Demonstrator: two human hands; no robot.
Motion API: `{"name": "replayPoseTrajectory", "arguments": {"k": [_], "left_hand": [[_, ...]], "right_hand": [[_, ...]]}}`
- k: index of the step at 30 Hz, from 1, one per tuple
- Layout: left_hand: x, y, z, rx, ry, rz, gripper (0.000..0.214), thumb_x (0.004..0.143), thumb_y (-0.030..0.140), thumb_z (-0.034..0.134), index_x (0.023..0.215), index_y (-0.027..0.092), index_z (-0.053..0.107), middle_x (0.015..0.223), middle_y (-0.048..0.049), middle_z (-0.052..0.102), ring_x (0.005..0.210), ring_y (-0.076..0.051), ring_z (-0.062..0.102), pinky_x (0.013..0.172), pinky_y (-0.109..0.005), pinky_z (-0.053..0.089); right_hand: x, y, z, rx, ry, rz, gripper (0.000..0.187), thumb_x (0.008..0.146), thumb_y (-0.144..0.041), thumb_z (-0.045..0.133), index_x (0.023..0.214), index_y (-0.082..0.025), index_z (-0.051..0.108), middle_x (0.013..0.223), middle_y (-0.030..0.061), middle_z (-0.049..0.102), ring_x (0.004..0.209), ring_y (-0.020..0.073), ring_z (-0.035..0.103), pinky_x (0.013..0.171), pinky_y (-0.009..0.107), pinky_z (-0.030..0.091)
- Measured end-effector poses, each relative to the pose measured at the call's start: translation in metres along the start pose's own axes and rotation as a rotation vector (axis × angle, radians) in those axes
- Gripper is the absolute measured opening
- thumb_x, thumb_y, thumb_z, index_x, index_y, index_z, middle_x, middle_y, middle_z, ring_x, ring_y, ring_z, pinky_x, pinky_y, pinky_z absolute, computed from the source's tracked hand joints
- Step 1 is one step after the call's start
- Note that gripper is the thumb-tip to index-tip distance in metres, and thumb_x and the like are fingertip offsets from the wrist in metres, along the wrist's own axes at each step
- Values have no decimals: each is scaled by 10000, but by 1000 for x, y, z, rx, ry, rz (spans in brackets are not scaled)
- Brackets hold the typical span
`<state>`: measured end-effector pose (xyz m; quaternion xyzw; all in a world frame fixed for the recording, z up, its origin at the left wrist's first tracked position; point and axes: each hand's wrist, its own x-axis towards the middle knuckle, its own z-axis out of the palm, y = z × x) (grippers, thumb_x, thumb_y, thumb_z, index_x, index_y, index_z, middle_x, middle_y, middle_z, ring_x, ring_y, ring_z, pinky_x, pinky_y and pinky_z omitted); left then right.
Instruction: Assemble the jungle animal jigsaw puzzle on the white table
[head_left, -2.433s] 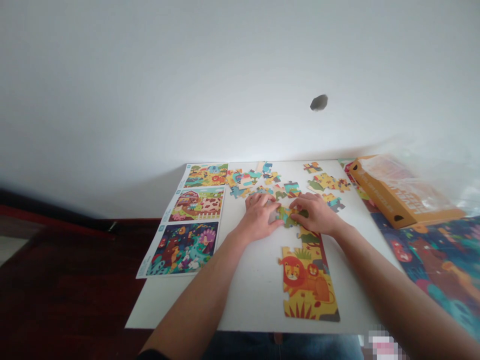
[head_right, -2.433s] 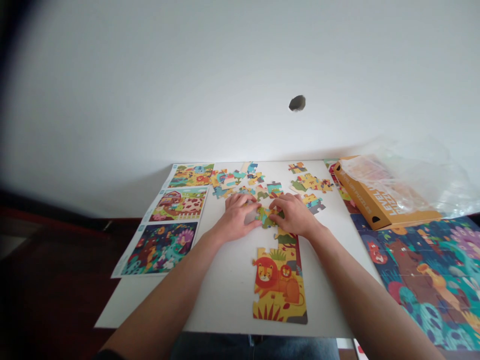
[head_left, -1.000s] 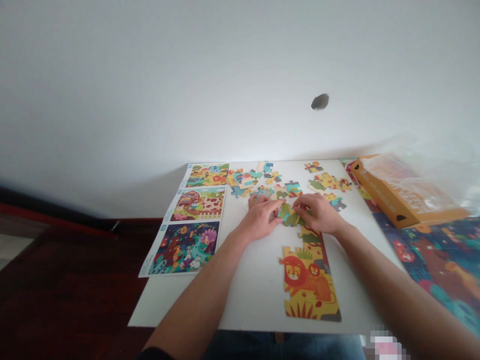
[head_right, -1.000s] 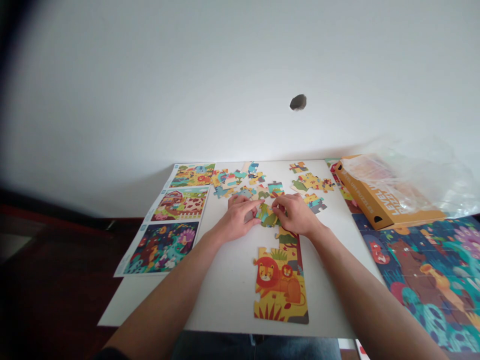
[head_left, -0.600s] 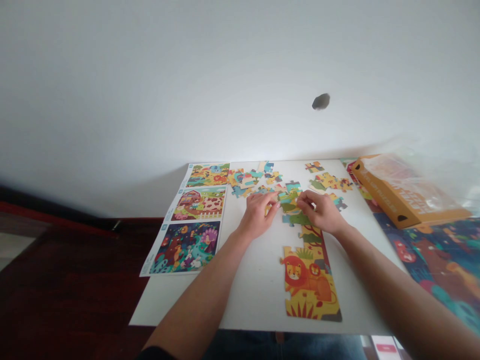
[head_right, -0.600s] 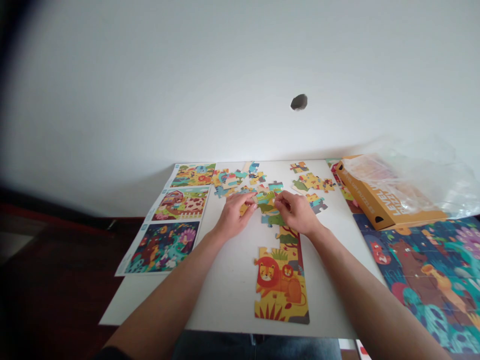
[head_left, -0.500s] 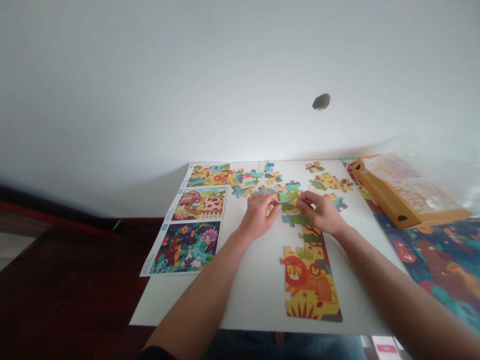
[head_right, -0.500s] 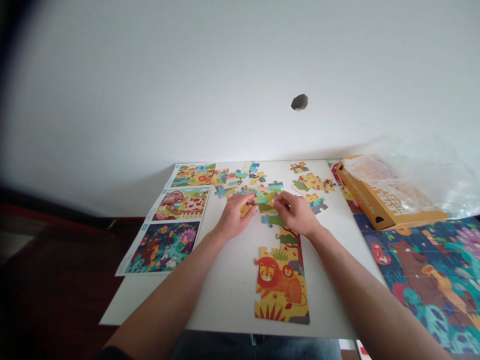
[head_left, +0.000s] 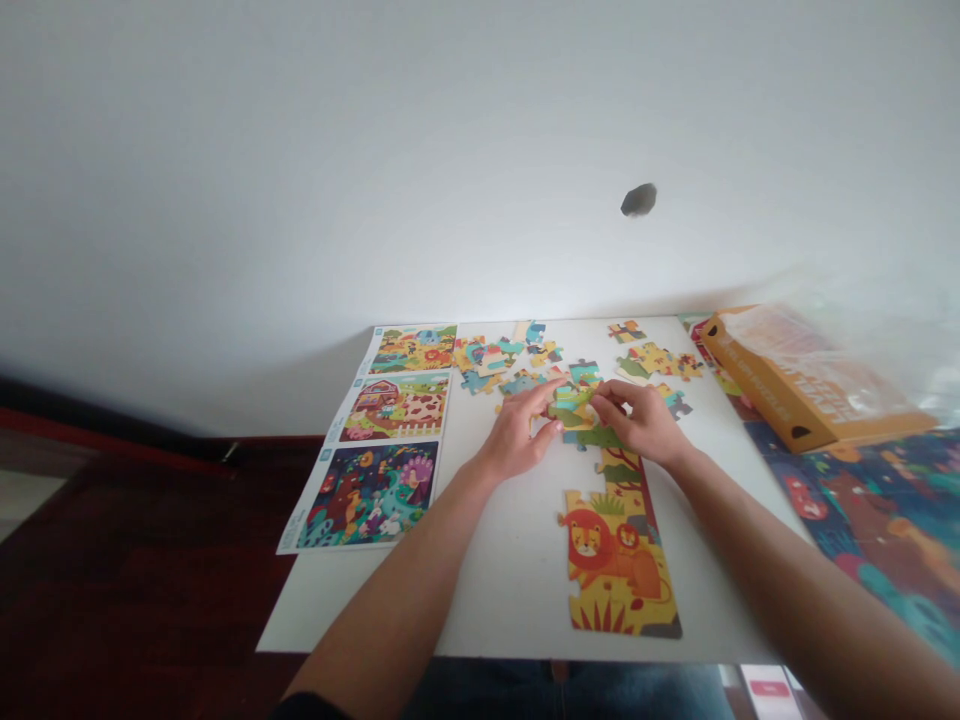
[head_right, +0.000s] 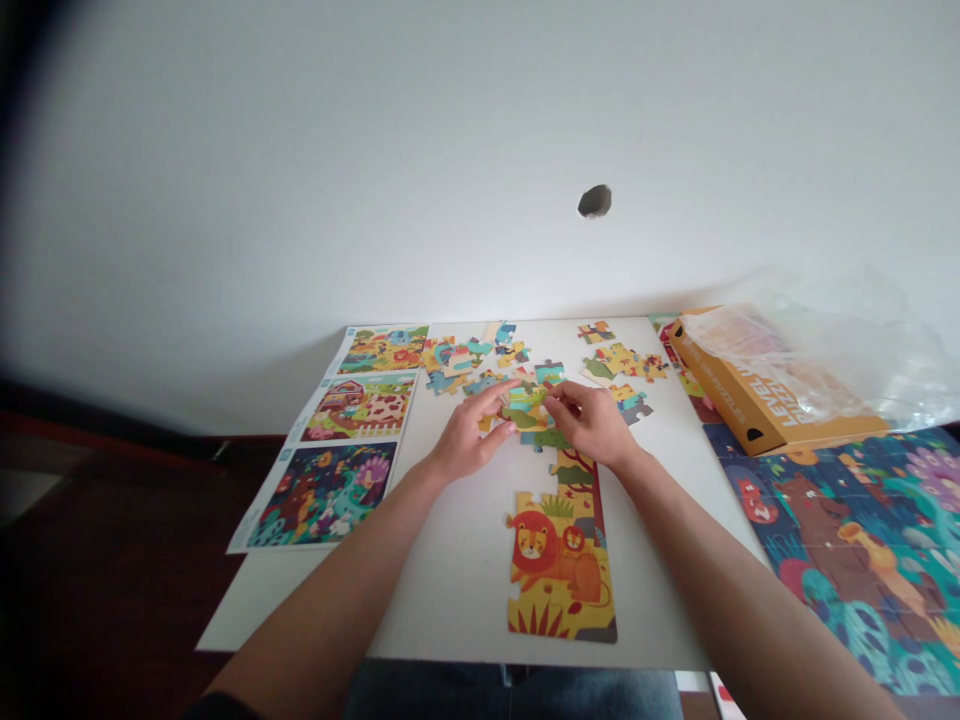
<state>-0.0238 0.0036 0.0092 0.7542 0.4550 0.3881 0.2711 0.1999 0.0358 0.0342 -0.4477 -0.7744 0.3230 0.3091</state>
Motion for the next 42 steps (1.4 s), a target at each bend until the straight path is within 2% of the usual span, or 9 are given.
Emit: {"name": "replayPoseTrajectory", "arguments": {"k": [5,12,19,25,28,31,33,37,42], "left_hand": [[0,8,-4,3,-71,7,402,830,255,643,1226,197,614,826,-18,750,949,-239,680,1020,-434,411],[-2,7,1,60,-145,2,176,847,291,648,988,195,693,791,-29,777,957,-244,681,1071,-489,328],[-5,8,2,225,-140,47,119,839,334,707,828,224,747,704,-12,709,818,-197,656,1060,-483,335],[-7,12,-4,329,-141,100,170,899,355,636,944,246,759,679,-21,689,849,-222,600,974,-478,334],[-7,13,-11,365,-150,136,200,872,338,660,1033,253,745,859,-47,702,930,-237,570,953,-449,335],[-7,14,-15,369,-221,186,351,791,397,753,1115,268,715,1084,-66,672,1046,-264,532,978,-436,330],[-7,15,-15,361,-272,205,438,759,424,784,1157,266,691,1155,-69,654,1085,-274,511,991,-436,326],[-6,16,-11,349,-320,211,514,739,415,813,1197,244,656,1156,-65,659,1084,-268,495,997,-428,326],[-5,17,-6,329,-342,211,473,766,437,797,1179,247,667,1093,-53,668,1059,-255,498,1023,-426,321]], "right_hand": [[0,2,-2,0,16,-15,269,916,-388,532,773,-179,620,605,-14,579,566,121,469,572,263,364],[0,6,-2,-118,-145,-145,244,886,-328,563,708,-179,637,563,-27,538,543,105,435,581,254,344],[3,7,-4,-182,-106,-154,241,881,-315,539,700,-182,629,574,-17,541,541,107,432,588,253,340],[3,9,-5,-201,-90,-137,257,880,-338,526,701,-184,627,570,-15,545,533,111,431,576,255,340],[4,11,-5,-216,-74,-133,255,877,-337,528,705,-181,634,565,-17,543,523,107,429,572,253,340],[4,14,-8,-253,-65,-121,254,873,-329,530,691,-179,624,567,-13,550,525,108,451,575,251,346],[5,18,-11,-293,-73,-102,240,861,-320,541,682,-179,617,581,-5,575,535,114,481,584,253,355],[4,22,-18,-356,-136,-71,169,807,-300,589,688,-187,629,629,11,633,570,133,544,609,255,379],[5,22,-16,-375,-177,-61,118,763,-274,611,670,-202,612,621,4,634,560,136,544,597,251,380]]}}
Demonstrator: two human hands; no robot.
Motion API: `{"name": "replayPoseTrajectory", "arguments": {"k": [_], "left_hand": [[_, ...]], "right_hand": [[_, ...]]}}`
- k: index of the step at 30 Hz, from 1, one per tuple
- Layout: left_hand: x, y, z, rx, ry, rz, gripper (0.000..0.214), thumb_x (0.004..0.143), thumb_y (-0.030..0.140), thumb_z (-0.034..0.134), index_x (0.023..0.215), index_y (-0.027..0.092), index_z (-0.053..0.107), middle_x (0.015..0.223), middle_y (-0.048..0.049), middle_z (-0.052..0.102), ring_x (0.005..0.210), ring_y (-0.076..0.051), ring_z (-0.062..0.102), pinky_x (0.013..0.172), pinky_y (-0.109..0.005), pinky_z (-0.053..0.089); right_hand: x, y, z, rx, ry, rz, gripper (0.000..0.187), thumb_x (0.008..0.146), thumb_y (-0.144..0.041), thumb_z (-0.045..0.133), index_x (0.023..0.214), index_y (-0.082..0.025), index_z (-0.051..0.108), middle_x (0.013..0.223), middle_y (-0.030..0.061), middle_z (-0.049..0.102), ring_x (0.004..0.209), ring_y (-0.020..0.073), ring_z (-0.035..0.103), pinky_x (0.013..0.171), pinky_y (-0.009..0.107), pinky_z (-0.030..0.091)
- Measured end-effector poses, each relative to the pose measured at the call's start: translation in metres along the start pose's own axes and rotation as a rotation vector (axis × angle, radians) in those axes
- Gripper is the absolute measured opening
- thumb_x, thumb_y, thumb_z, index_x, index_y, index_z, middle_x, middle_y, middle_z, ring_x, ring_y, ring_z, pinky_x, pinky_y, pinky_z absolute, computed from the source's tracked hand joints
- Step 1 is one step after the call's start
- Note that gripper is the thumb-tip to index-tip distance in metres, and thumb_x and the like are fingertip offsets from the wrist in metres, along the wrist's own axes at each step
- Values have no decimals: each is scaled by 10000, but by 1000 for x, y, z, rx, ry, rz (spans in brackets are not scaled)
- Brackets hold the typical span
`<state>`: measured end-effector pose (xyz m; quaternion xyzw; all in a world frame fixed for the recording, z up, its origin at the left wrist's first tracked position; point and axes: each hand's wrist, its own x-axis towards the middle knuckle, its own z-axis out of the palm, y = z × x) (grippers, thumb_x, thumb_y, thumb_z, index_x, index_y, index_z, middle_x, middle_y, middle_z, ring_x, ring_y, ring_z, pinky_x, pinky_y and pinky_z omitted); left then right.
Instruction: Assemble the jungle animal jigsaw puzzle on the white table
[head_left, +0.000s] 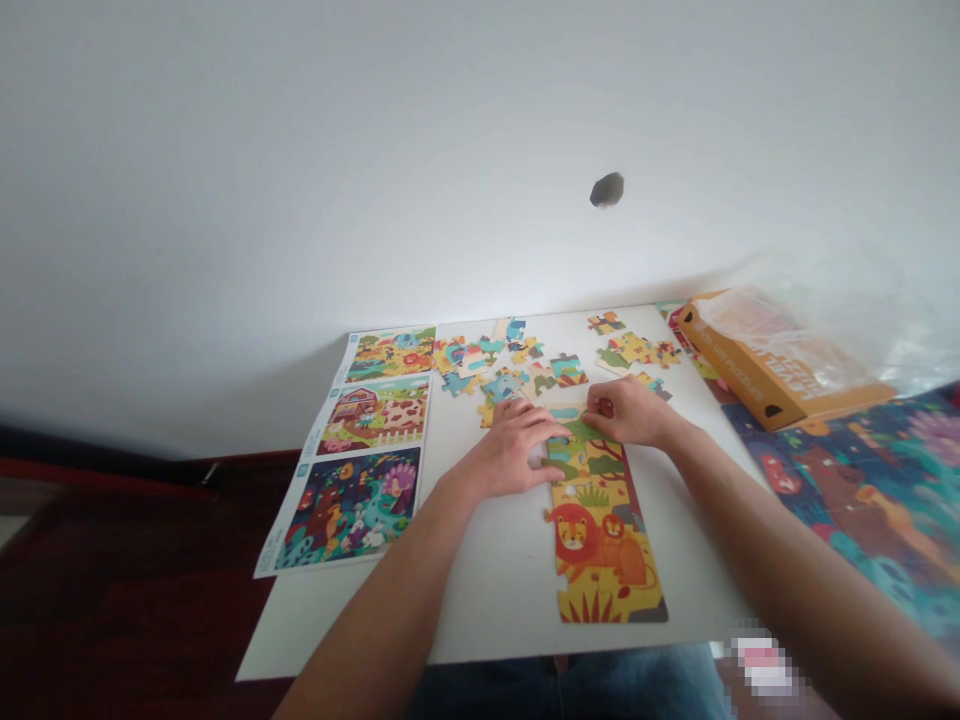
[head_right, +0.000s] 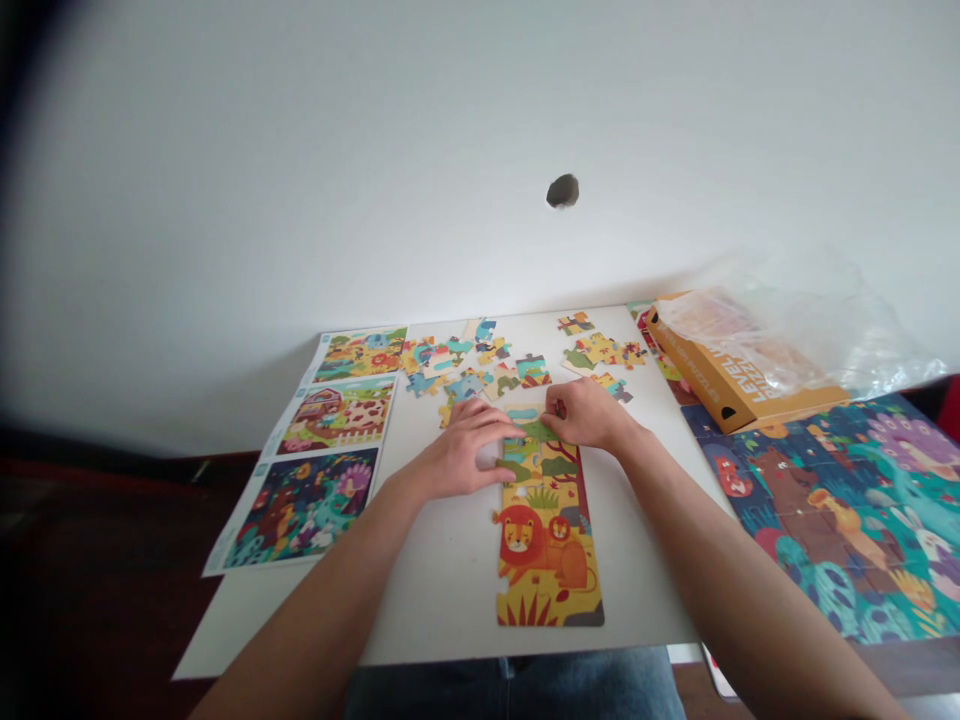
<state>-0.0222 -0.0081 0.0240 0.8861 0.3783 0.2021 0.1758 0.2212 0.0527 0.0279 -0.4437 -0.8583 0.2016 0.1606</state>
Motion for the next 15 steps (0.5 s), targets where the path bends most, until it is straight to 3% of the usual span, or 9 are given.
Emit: {"name": "replayPoseTrajectory", "arguments": {"k": [8,15], "left_hand": [[0,3,6,45,-5,6,274,826,429,739,1081,332,757,1131,-69,582,1095,-264,472,1032,-464,324],[-1,6,5,46,-18,29,350,788,516,746,1100,357,756,1245,-84,527,1161,-302,429,1059,-509,304]], "right_hand": [[1,-1,1,5,-1,-8,105,752,-256,619,660,-207,611,621,3,632,552,134,530,591,256,372],[1,-3,1,-15,-8,-12,111,763,-249,608,661,-207,606,626,1,632,555,134,528,595,256,369]]}}
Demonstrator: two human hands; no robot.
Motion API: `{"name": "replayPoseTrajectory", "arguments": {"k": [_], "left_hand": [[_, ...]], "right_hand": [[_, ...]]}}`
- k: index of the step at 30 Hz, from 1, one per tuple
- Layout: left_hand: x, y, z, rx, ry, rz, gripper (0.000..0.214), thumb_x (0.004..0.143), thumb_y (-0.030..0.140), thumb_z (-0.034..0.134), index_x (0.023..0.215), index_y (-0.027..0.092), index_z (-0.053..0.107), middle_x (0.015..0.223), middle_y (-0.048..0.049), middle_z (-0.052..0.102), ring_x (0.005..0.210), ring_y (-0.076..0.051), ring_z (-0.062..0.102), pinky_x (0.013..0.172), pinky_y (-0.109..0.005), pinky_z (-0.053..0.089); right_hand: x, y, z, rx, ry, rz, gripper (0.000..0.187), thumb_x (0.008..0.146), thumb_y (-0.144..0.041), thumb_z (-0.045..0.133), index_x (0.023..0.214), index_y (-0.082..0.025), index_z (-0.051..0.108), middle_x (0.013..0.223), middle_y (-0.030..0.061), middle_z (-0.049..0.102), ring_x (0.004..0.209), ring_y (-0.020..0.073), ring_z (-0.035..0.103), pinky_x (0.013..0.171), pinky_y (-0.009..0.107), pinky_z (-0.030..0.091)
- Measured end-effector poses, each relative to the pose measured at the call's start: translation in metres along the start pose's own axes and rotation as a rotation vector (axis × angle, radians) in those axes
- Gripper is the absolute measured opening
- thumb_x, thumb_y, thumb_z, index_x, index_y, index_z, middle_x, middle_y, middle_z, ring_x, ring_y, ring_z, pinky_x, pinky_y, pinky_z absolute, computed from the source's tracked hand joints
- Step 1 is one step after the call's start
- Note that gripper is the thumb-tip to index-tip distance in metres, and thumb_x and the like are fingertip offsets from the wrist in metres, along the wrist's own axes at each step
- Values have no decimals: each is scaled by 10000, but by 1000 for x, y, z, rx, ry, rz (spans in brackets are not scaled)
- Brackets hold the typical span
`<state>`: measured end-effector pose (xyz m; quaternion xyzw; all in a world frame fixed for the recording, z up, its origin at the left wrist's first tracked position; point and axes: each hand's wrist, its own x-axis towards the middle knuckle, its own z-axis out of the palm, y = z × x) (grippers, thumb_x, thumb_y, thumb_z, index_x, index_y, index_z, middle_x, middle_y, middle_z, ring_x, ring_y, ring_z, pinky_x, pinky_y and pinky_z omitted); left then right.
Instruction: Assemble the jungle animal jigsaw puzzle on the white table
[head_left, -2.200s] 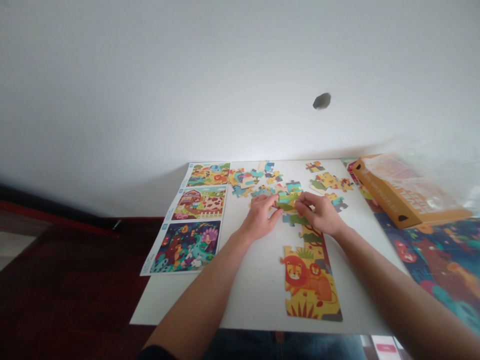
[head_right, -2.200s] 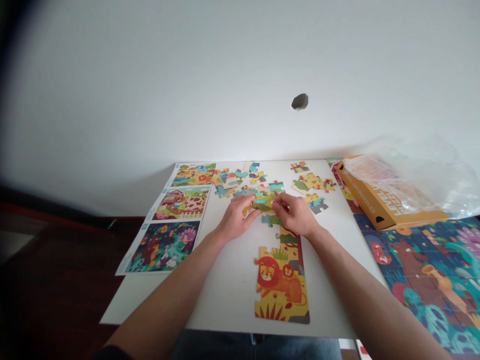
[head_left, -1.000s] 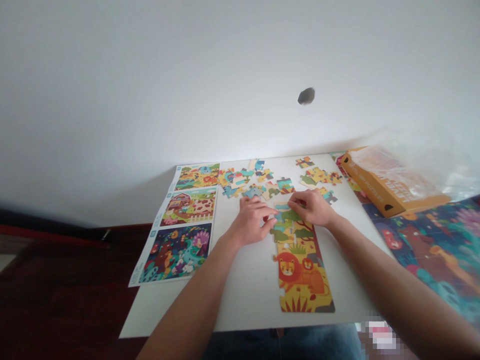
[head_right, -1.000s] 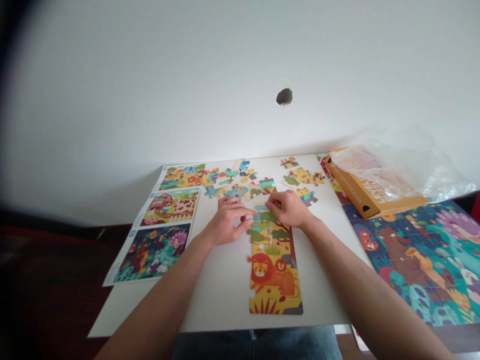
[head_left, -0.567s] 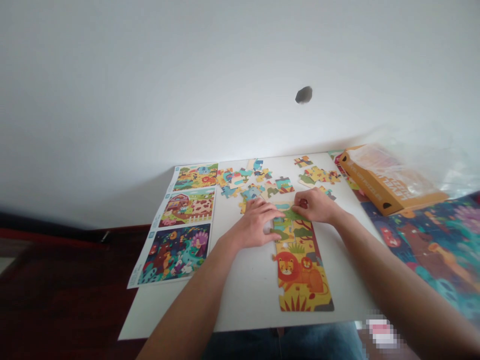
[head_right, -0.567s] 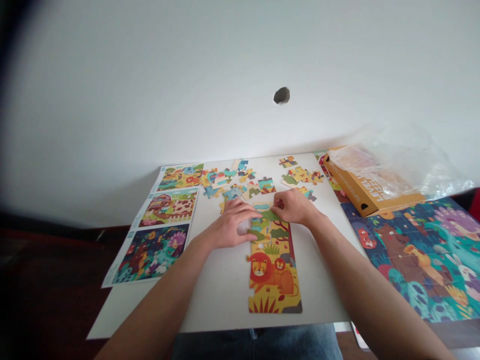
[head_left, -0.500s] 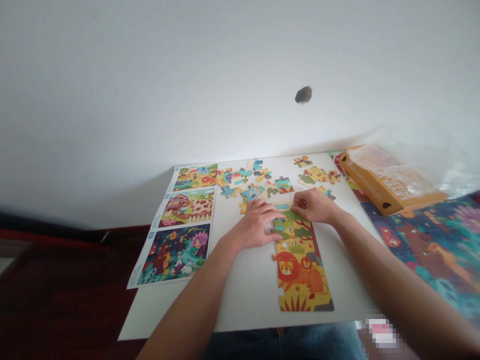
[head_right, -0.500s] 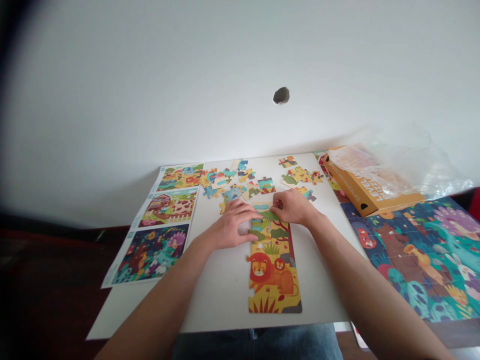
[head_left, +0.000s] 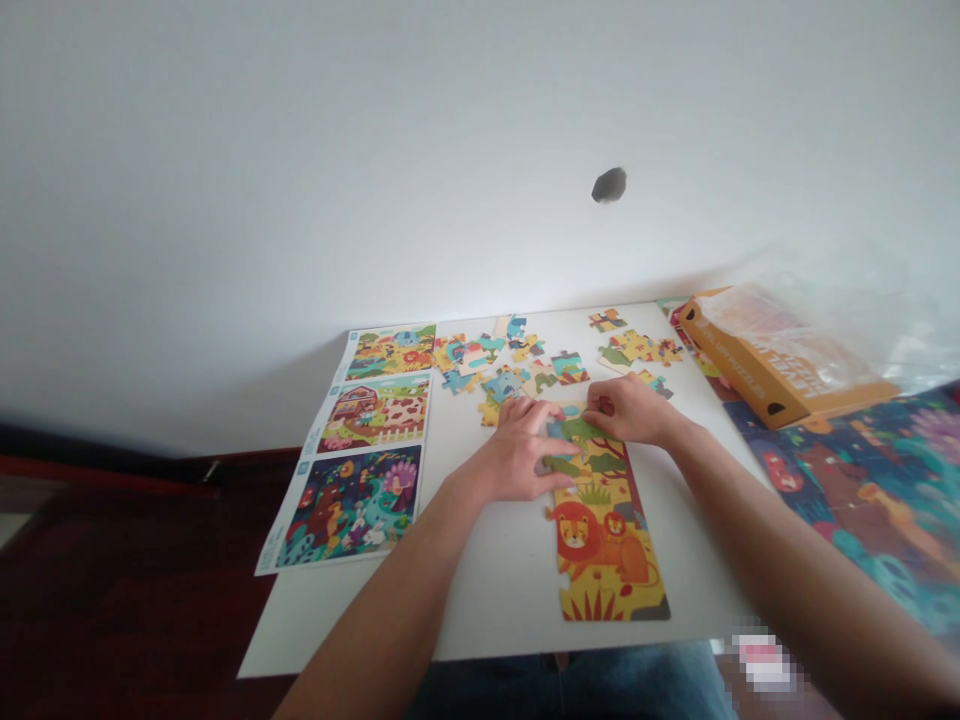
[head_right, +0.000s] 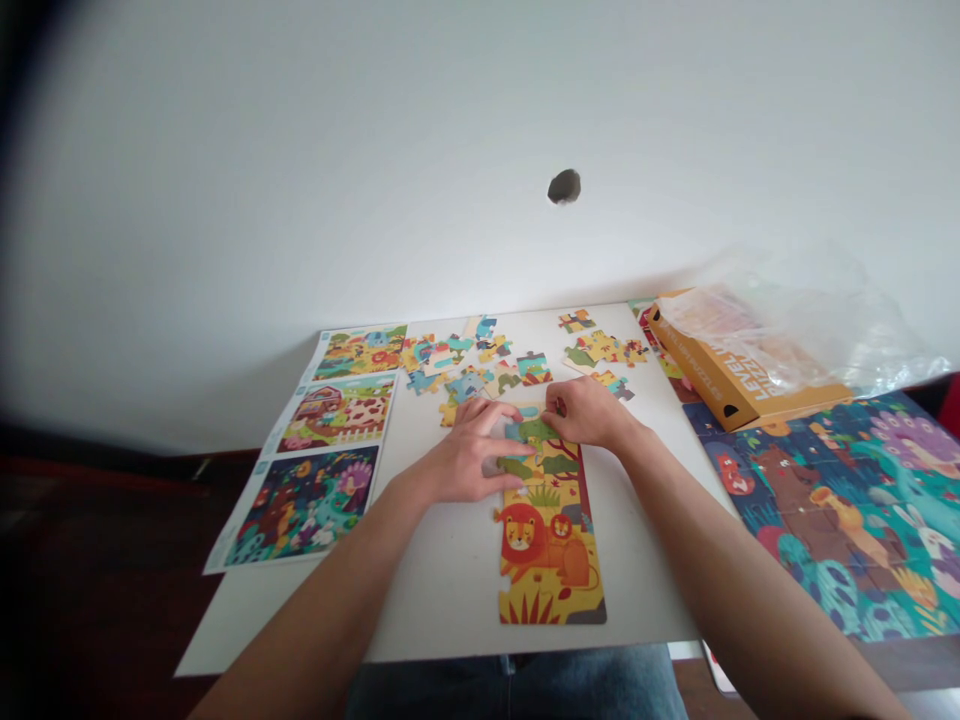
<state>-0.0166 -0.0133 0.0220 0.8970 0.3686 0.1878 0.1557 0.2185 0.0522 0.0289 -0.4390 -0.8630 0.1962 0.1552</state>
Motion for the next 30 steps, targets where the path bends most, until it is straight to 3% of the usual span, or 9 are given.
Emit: {"name": "replayPoseTrajectory", "arguments": {"k": [7,11,14,22,26,30], "left_hand": [[0,3,0,-3,21,8,395,779,535,741,1126,347,749,1261,-97,516,1177,-323,416,1070,-538,301],[-1,2,1,-12,15,-23,272,852,348,684,1115,366,750,1286,-85,501,1172,-312,424,1051,-537,319],[-1,1,1,9,15,-34,306,837,272,686,1114,389,746,1334,-73,471,1210,-323,394,1065,-557,298],[0,2,0,18,7,-56,310,818,296,706,1114,381,739,1381,-67,439,1247,-340,375,1077,-571,280],[-2,-4,-3,11,56,-93,525,768,400,754,1267,287,635,1394,-112,461,1269,-345,376,1090,-552,287],[-4,-11,-5,47,81,-131,531,709,533,792,1141,252,663,1410,-122,462,1284,-359,368,1082,-554,285]], "right_hand": [[0,1,1,11,7,-4,106,765,-248,612,667,-209,617,626,5,635,550,134,527,581,252,365],[0,2,2,11,8,0,98,765,-249,613,676,-209,620,626,4,635,548,133,525,584,250,371],[0,2,1,4,8,0,109,770,-251,608,669,-209,612,632,6,637,548,132,525,588,251,372],[0,0,1,6,-1,7,110,768,-251,613,667,-207,608,626,4,633,547,131,521,585,255,365],[-1,2,1,8,-3,0,111,777,-260,614,680,-208,600,626,5,625,558,136,527,583,256,364],[-1,3,1,-1,-9,-4,111,778,-260,616,683,-206,597,634,4,629,565,134,532,595,253,370]]}}
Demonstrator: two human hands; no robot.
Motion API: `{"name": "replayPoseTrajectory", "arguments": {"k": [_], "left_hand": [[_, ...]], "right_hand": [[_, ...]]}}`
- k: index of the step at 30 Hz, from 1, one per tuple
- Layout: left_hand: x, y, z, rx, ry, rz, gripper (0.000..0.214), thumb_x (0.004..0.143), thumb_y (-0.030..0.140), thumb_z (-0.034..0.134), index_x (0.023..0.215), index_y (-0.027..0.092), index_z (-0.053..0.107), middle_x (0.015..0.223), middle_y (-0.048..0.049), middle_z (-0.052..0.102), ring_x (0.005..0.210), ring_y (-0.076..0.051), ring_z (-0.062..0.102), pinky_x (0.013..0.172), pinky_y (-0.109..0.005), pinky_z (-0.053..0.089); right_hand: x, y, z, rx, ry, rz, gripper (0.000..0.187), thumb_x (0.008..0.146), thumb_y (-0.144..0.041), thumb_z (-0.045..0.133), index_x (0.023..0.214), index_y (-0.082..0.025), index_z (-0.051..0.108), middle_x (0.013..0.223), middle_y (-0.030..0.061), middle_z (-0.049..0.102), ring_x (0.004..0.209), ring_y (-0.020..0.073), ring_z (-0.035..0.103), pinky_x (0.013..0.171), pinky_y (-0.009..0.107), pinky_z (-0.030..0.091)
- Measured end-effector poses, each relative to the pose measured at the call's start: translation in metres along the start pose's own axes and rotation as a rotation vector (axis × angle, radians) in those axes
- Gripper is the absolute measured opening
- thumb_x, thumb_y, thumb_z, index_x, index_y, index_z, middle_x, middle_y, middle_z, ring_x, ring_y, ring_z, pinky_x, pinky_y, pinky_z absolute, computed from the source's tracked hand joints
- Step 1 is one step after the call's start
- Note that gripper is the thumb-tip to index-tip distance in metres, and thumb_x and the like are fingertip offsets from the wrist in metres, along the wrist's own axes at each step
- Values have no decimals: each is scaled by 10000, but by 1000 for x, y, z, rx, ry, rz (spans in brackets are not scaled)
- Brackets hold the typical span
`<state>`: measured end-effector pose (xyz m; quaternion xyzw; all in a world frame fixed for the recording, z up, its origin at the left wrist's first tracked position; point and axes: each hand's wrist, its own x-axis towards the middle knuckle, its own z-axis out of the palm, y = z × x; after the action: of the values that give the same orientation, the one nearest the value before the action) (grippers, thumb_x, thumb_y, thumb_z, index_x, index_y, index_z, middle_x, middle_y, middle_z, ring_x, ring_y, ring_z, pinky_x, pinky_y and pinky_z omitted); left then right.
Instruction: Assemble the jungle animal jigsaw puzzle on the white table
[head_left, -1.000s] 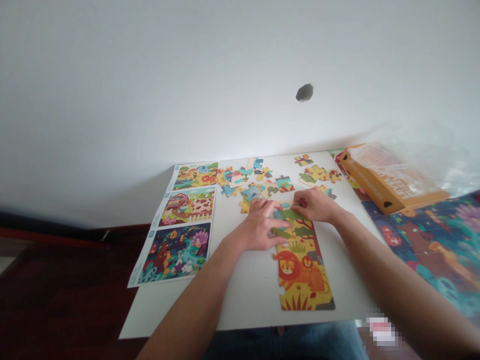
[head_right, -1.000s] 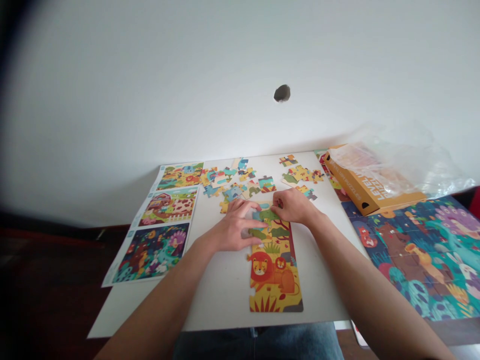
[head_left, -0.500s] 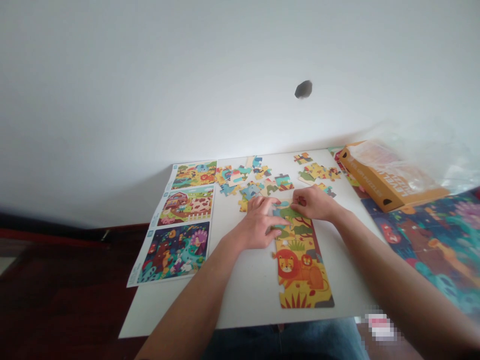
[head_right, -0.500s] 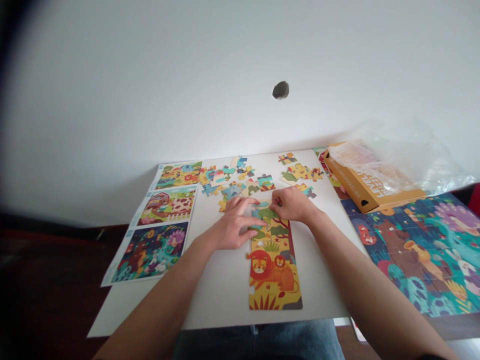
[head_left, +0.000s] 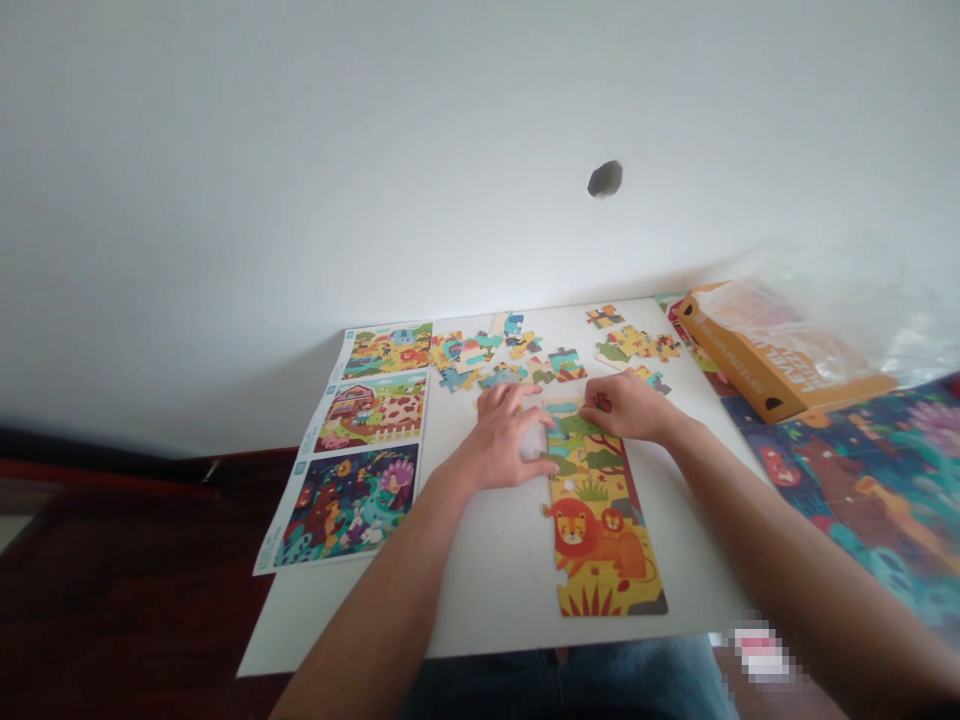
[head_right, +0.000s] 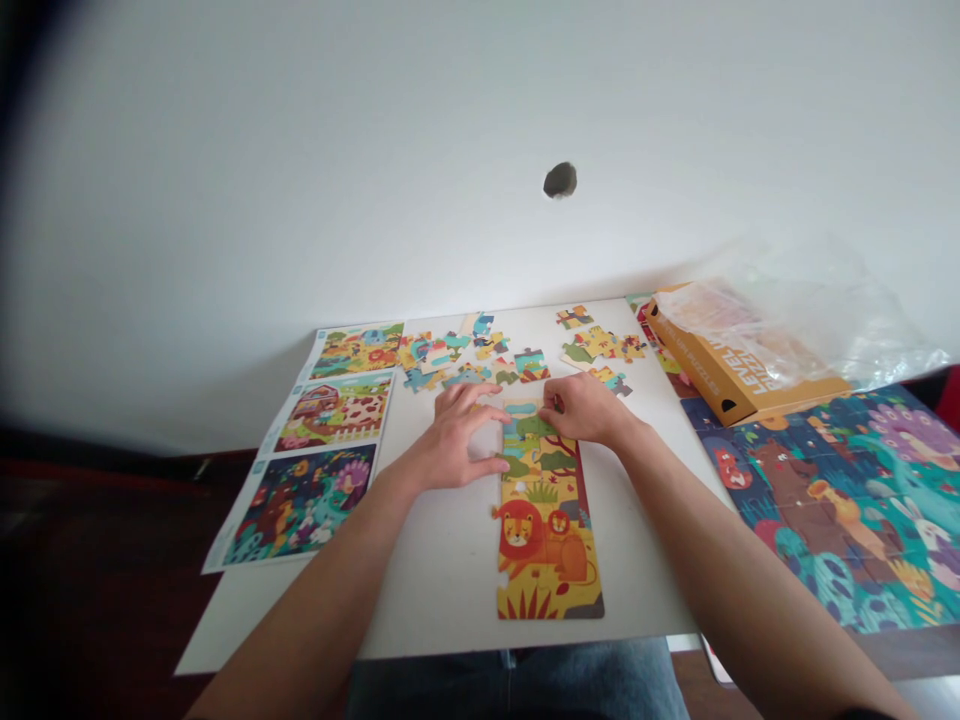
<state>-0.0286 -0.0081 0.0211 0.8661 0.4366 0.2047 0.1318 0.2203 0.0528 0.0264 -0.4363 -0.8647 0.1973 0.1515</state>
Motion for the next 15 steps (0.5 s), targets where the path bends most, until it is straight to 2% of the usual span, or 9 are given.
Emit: {"name": "replayPoseTrajectory", "arguments": {"k": [3,6,10,15], "left_hand": [[0,0,1,22,-45,11,549,657,607,807,1066,264,677,1404,-104,469,1275,-361,372,1082,-555,278],[1,3,2,14,-81,2,572,643,610,814,1068,260,662,1399,-100,474,1272,-355,375,1090,-547,280],[2,5,3,-31,-86,-5,569,633,534,843,1059,235,613,1396,-111,479,1285,-344,380,1115,-539,266],[2,7,4,-108,-27,42,540,633,389,861,1044,225,551,1354,-102,515,1278,-304,405,1136,-487,255]], "right_hand": [[0,-2,-1,-5,-11,7,118,784,-265,608,684,-204,600,646,7,638,571,134,539,606,250,377],[1,-4,-2,-11,-17,15,118,785,-263,602,685,-201,599,644,6,638,570,132,540,614,247,378],[1,-5,-3,-12,-22,22,113,782,-260,600,686,-199,602,633,3,631,564,131,534,603,246,366],[1,-5,-1,-31,-16,17,117,791,-264,600,693,-201,609,634,-1,629,565,129,529,601,245,358]]}}
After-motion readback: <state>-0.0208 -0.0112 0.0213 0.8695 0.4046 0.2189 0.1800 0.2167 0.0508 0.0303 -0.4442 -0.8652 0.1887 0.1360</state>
